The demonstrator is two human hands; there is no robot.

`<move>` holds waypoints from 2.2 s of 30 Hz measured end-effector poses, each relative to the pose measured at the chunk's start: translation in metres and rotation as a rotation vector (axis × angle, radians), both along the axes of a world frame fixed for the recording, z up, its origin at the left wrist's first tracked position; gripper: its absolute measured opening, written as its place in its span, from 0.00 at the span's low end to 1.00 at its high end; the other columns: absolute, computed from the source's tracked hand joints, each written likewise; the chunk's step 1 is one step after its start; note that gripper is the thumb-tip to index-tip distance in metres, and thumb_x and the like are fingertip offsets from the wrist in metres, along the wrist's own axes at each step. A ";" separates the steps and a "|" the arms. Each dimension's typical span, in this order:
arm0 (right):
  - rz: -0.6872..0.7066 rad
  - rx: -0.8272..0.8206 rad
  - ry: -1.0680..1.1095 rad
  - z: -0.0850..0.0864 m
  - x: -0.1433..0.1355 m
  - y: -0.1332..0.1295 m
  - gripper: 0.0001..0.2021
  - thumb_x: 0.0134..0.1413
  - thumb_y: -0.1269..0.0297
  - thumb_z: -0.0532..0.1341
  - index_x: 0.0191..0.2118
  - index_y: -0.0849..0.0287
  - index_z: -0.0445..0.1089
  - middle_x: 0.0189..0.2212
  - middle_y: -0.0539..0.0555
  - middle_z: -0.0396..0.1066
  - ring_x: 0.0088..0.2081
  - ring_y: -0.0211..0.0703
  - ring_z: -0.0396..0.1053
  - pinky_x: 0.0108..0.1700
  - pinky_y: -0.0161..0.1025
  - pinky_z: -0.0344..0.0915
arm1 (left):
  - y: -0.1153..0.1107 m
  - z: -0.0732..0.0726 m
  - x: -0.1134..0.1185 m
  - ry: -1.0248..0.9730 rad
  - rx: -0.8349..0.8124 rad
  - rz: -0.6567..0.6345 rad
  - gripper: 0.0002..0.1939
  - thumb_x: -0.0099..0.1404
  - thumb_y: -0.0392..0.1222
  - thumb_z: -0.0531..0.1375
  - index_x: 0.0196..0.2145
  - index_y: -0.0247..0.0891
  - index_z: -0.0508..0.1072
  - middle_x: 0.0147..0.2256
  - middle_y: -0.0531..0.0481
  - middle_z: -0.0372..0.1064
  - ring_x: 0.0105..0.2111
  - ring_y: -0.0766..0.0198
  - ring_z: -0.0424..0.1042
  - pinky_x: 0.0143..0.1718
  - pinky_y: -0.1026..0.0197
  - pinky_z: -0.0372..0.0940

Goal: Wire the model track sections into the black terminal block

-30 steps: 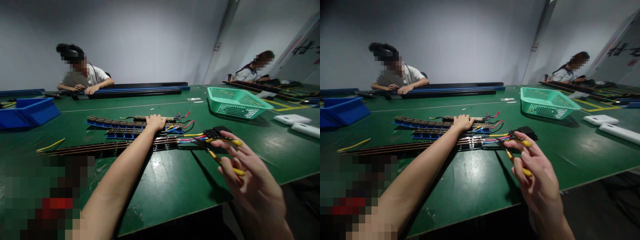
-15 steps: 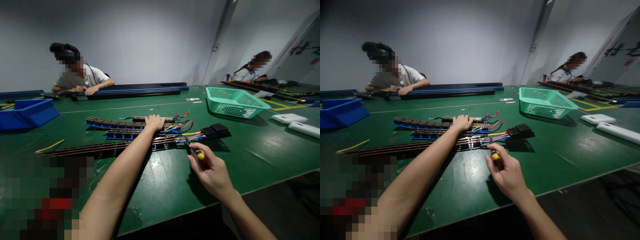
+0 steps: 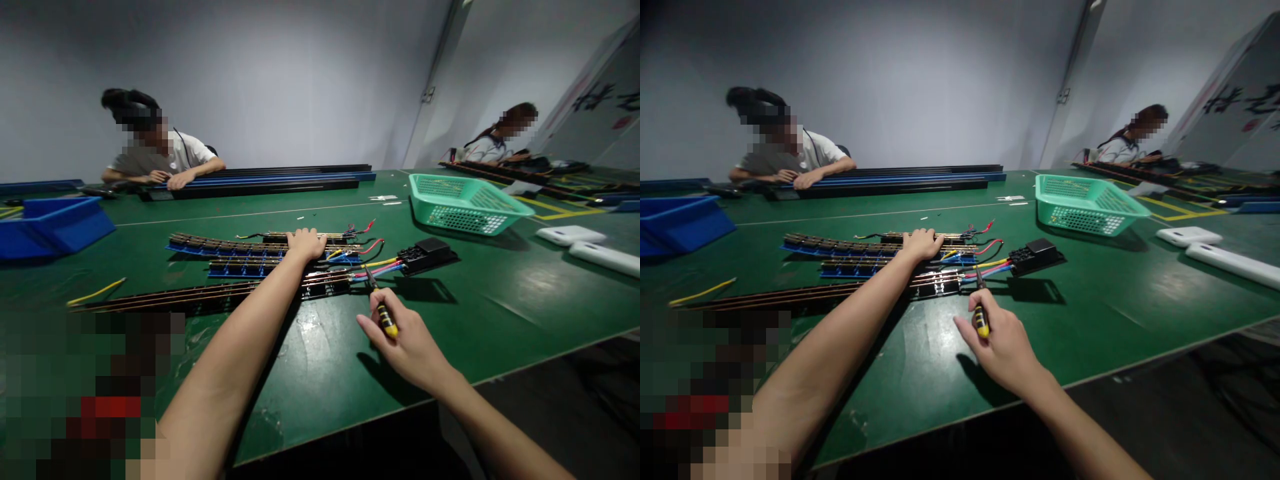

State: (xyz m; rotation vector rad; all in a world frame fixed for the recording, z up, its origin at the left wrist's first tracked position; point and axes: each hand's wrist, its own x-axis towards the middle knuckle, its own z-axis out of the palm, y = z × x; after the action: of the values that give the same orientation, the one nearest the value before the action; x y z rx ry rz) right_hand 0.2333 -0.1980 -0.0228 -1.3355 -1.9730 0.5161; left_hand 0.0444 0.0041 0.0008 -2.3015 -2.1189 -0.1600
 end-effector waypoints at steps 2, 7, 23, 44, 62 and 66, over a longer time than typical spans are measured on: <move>-0.062 -0.088 0.153 0.001 -0.004 -0.001 0.13 0.63 0.49 0.55 0.37 0.53 0.58 0.22 0.45 0.63 0.23 0.38 0.62 0.27 0.34 0.57 | 0.000 -0.001 0.000 -0.002 0.004 0.001 0.30 0.72 0.57 0.40 0.56 0.35 0.69 0.57 0.35 0.66 0.57 0.45 0.63 0.57 0.38 0.54; -0.051 -0.259 0.692 0.004 -0.010 0.001 0.18 0.60 0.43 0.57 0.34 0.54 0.57 0.24 0.46 0.67 0.26 0.37 0.65 0.32 0.33 0.63 | 0.001 -0.002 0.000 -0.004 0.007 -0.002 0.30 0.72 0.57 0.40 0.56 0.35 0.69 0.58 0.35 0.66 0.57 0.45 0.63 0.58 0.37 0.53; 0.077 0.248 0.182 -0.015 -0.025 -0.047 0.15 0.59 0.69 0.59 0.51 0.51 0.62 0.38 0.54 0.74 0.38 0.43 0.75 0.41 0.38 0.71 | 0.000 -0.001 0.000 -0.002 0.008 -0.004 0.30 0.72 0.56 0.40 0.55 0.36 0.69 0.57 0.35 0.67 0.57 0.44 0.64 0.57 0.38 0.54; 0.247 -0.315 0.776 0.087 -0.038 0.083 0.20 0.48 0.50 0.65 0.41 0.59 0.66 0.26 0.51 0.74 0.20 0.35 0.66 0.19 0.30 0.56 | -0.006 0.003 0.001 -0.004 -0.011 -0.003 0.28 0.73 0.54 0.39 0.56 0.37 0.68 0.58 0.36 0.65 0.58 0.45 0.62 0.57 0.38 0.53; 0.516 0.261 -0.406 0.036 -0.054 0.067 0.15 0.52 0.68 0.62 0.47 0.58 0.72 0.28 0.53 0.74 0.27 0.39 0.66 0.30 0.35 0.55 | -0.004 0.003 0.001 0.000 0.000 0.009 0.26 0.74 0.52 0.40 0.54 0.38 0.70 0.57 0.36 0.66 0.58 0.46 0.63 0.57 0.39 0.54; 0.412 0.076 0.075 0.040 -0.056 0.070 0.13 0.59 0.57 0.59 0.46 0.58 0.70 0.26 0.49 0.70 0.24 0.35 0.62 0.28 0.34 0.56 | -0.003 0.003 0.001 0.003 -0.003 0.001 0.26 0.73 0.52 0.40 0.55 0.37 0.69 0.58 0.36 0.66 0.58 0.46 0.63 0.57 0.38 0.55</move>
State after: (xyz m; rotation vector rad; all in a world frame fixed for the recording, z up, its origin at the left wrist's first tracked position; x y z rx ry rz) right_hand 0.1778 -0.1276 0.0169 -0.8499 -2.1881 0.6630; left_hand 0.0451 0.0009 0.0034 -2.3007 -2.1196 -0.1534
